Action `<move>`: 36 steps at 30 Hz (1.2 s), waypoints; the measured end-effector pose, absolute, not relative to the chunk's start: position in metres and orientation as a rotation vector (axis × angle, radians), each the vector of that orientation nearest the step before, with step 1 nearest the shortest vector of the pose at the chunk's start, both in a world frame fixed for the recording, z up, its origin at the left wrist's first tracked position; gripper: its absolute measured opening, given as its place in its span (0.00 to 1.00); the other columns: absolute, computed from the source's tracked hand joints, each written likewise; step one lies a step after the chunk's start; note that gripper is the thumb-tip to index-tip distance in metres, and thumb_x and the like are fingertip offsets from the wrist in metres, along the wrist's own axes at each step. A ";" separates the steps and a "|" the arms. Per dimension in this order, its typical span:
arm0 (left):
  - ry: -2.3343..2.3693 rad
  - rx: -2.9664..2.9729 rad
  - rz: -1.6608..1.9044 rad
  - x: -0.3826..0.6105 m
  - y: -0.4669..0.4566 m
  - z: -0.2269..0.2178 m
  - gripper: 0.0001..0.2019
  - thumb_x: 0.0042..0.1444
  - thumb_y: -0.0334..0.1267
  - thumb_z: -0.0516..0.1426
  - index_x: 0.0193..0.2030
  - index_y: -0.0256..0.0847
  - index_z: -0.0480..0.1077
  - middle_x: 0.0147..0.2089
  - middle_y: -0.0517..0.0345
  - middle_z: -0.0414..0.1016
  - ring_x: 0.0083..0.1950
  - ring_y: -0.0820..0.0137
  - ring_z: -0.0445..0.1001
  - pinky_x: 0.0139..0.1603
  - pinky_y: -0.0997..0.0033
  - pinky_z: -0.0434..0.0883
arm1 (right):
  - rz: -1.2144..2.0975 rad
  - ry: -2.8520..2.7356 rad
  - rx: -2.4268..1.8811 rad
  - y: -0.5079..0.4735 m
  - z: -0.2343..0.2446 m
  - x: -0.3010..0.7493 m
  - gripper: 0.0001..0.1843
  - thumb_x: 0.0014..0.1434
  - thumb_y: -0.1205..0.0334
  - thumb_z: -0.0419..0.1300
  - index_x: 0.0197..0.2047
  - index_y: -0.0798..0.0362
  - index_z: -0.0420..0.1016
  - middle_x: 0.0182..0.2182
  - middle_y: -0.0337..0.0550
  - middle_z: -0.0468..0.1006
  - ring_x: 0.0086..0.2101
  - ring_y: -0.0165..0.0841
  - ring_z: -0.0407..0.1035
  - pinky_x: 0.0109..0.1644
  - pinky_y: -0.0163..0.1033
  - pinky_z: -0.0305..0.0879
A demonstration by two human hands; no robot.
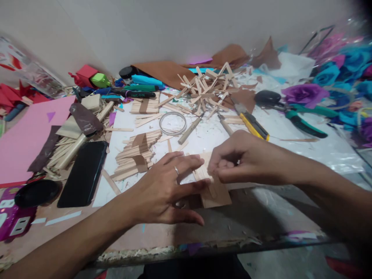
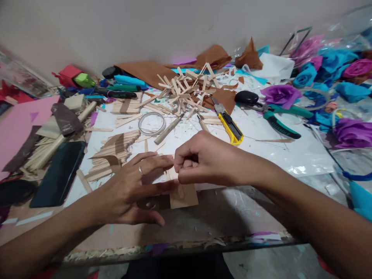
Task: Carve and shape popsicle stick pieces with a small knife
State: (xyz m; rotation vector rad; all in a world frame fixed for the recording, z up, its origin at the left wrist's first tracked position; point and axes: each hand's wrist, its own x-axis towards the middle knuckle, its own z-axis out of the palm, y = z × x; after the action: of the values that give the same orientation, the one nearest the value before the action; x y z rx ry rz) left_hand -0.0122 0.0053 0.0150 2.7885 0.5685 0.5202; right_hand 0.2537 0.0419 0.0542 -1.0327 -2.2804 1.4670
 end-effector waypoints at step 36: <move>0.544 2.798 0.752 -0.016 0.008 0.011 0.28 0.59 0.59 0.66 0.59 0.45 0.73 0.57 0.44 0.79 0.59 0.53 0.76 0.60 0.46 0.69 | 0.998 -2.715 -0.634 0.056 0.041 0.259 0.10 0.69 0.58 0.63 0.44 0.55 0.83 0.32 0.40 0.79 0.33 0.30 0.71 0.39 0.36 0.58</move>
State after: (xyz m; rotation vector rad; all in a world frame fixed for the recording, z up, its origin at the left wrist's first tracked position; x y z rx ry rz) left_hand -0.0158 0.0081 0.0110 2.7982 0.5439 0.7521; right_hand 0.2588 0.0559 0.0408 -0.6337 -2.7151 0.9978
